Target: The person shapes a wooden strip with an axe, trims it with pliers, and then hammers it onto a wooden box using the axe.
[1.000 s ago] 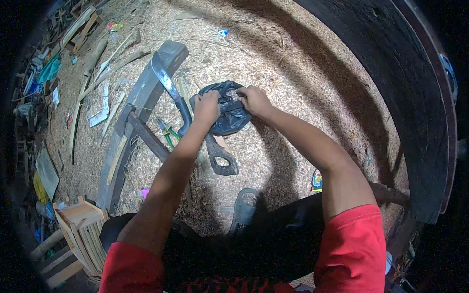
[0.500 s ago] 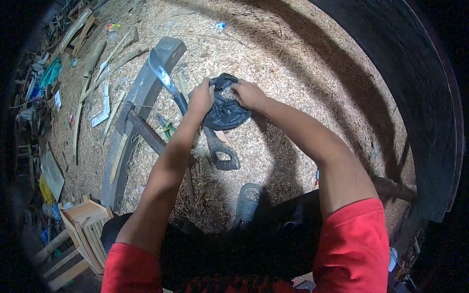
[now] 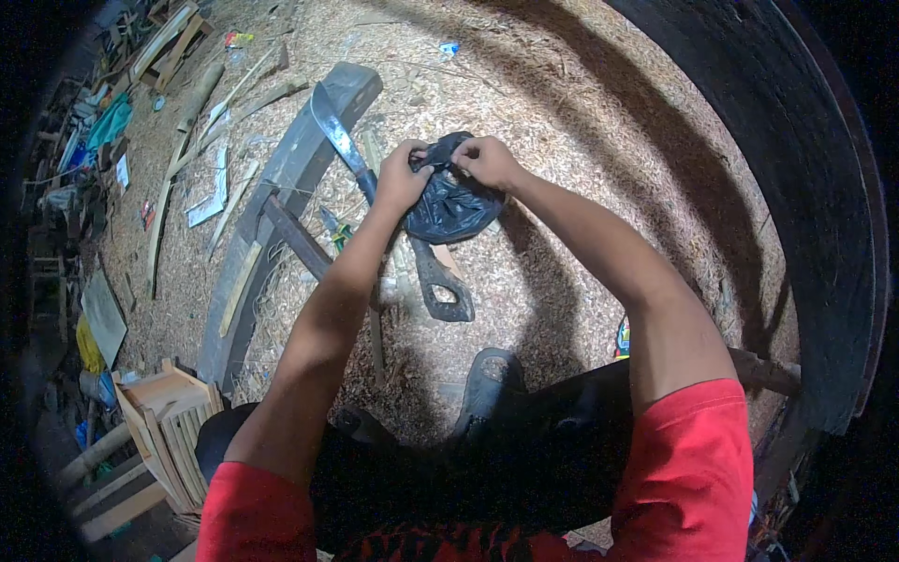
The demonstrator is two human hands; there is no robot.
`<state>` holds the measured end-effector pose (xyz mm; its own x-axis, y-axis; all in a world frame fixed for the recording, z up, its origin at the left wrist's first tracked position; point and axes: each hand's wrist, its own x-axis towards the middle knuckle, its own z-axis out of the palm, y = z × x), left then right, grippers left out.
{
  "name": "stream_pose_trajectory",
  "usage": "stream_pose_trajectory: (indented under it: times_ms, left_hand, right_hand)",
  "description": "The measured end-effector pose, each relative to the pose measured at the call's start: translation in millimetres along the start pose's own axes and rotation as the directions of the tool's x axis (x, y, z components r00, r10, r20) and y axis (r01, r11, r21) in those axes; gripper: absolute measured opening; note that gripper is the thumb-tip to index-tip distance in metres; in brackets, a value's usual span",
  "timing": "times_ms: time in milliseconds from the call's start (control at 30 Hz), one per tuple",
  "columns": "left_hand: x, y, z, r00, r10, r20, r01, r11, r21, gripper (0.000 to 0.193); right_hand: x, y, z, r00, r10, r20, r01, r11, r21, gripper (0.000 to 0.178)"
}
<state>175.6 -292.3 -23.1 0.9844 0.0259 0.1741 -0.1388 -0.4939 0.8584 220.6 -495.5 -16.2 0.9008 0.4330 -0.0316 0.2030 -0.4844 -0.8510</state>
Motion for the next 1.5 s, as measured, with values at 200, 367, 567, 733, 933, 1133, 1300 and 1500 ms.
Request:
stream_pose_trajectory:
  times_ms: [200, 367, 567, 733, 933, 1133, 1300, 1500]
  left_hand:
    - [-2.7, 7.3, -29.2, 0.988, 0.155, -0.007, -0.155, 0.987, 0.044, 0.045]
    - [-8.6, 20.1, -38.7, 0.968, 0.220, -0.118, -0.217, 0.975, 0.038, 0.040]
    - [-16.5, 25.1, -61.3, 0.968, 0.185, -0.166, -0.179, 0.982, 0.054, 0.028]
    - [-23.4, 54.4, -103.2, 0.980, 0.175, -0.093, -0.189, 0.967, -0.173, 0.021]
    - [-40.6, 63.9, -193.5, 0.963, 0.244, -0.114, -0.259, 0.956, -0.140, 0.028]
    - [-70.2, 44.7, -259.1, 0.947, 0.232, -0.222, -0.285, 0.925, -0.250, 0.016]
    - [-108.9, 6.2, -297.9, 0.908, 0.151, -0.391, -0.225, 0.963, -0.150, 0.017]
    - [-150.9, -67.8, -316.4, 0.874, -0.034, -0.486, 0.029, 0.999, -0.018, 0.016]
  right_hand:
    - [7.3, -40.1, -0.8, 0.938, 0.251, 0.238, -0.312, 0.911, 0.271, 0.015]
    - [2.1, -55.1, -20.6, 0.906, 0.237, 0.349, -0.361, 0.864, 0.350, 0.020]
    - [-7.2, -100.1, -29.9, 0.906, 0.262, 0.332, -0.374, 0.864, 0.337, 0.022]
    - [-0.4, -143.0, -15.1, 0.928, 0.155, 0.339, -0.285, 0.882, 0.376, 0.022]
    - [13.6, -213.1, 44.3, 0.967, 0.132, 0.220, -0.230, 0.824, 0.517, 0.019]
    - [30.4, -244.1, 123.4, 0.962, -0.008, 0.272, -0.163, 0.786, 0.596, 0.017]
    - [32.0, -279.2, 200.7, 0.953, 0.067, 0.294, -0.225, 0.806, 0.547, 0.027]
    - [48.9, -228.5, 261.1, 0.983, -0.033, 0.183, 0.116, 0.879, -0.462, 0.095]
